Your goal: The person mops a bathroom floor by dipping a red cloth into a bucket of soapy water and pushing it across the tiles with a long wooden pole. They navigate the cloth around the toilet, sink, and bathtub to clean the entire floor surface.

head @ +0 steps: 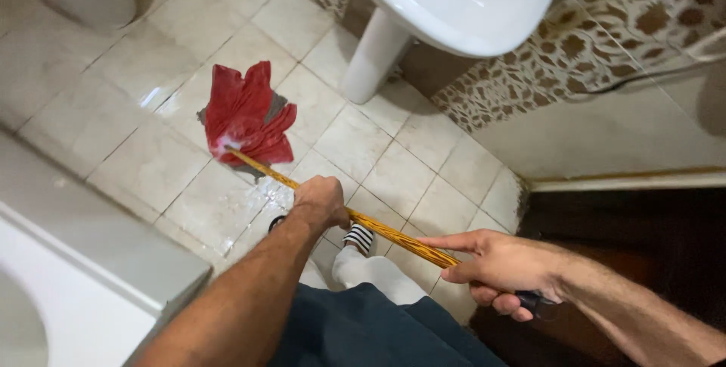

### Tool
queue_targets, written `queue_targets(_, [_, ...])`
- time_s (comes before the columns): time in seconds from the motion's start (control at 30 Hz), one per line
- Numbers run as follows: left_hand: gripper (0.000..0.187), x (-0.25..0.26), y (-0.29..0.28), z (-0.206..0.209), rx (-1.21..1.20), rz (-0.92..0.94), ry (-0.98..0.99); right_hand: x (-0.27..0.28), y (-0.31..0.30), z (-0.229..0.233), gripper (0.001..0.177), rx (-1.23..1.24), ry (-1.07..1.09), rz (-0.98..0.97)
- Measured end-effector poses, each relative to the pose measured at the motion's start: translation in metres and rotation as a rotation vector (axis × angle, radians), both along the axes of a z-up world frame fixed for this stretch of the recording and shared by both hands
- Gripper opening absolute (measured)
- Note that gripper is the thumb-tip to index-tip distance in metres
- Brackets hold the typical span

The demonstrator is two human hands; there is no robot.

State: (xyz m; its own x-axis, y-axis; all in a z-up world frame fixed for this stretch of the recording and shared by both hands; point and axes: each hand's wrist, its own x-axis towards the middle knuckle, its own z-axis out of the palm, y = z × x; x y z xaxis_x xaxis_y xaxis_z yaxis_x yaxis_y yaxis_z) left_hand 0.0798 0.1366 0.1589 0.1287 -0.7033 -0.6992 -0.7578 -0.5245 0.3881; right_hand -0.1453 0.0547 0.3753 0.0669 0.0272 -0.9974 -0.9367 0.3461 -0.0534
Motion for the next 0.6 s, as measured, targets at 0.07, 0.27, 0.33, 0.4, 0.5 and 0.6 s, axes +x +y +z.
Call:
queue_targets(0.07, [0.056,0.003,0.019,-0.001,-0.006,0.037,0.003,0.006,0.003,-0.003,0.066,0.021,0.007,0.034])
queue_targets(0.27, [0.058,-0.001,0.066,-0.002,0.043,0.151,0.001,0.011,0.005,-0.02,0.064,0.089,-0.007,0.185])
queue_targets(0.33, [0.059,-0.005,0.077,-0.001,0.077,0.209,-0.015,0.016,0.004,-0.024,0.063,0.116,-0.037,0.247])
queue_targets(0.4, [0.062,-0.016,0.087,-0.007,0.127,0.271,-0.033,0.022,0.006,-0.023,0.057,0.104,0.009,0.295])
queue_targets(0.5, [0.055,-0.034,0.098,-0.02,0.142,0.366,-0.025,0.007,0.004,-0.044,0.054,0.013,0.0,0.465])
queue_targets(0.6, [0.046,-0.068,0.099,-0.034,0.095,0.49,-0.096,-0.02,-0.004,-0.053,0.053,0.03,-0.095,0.503])
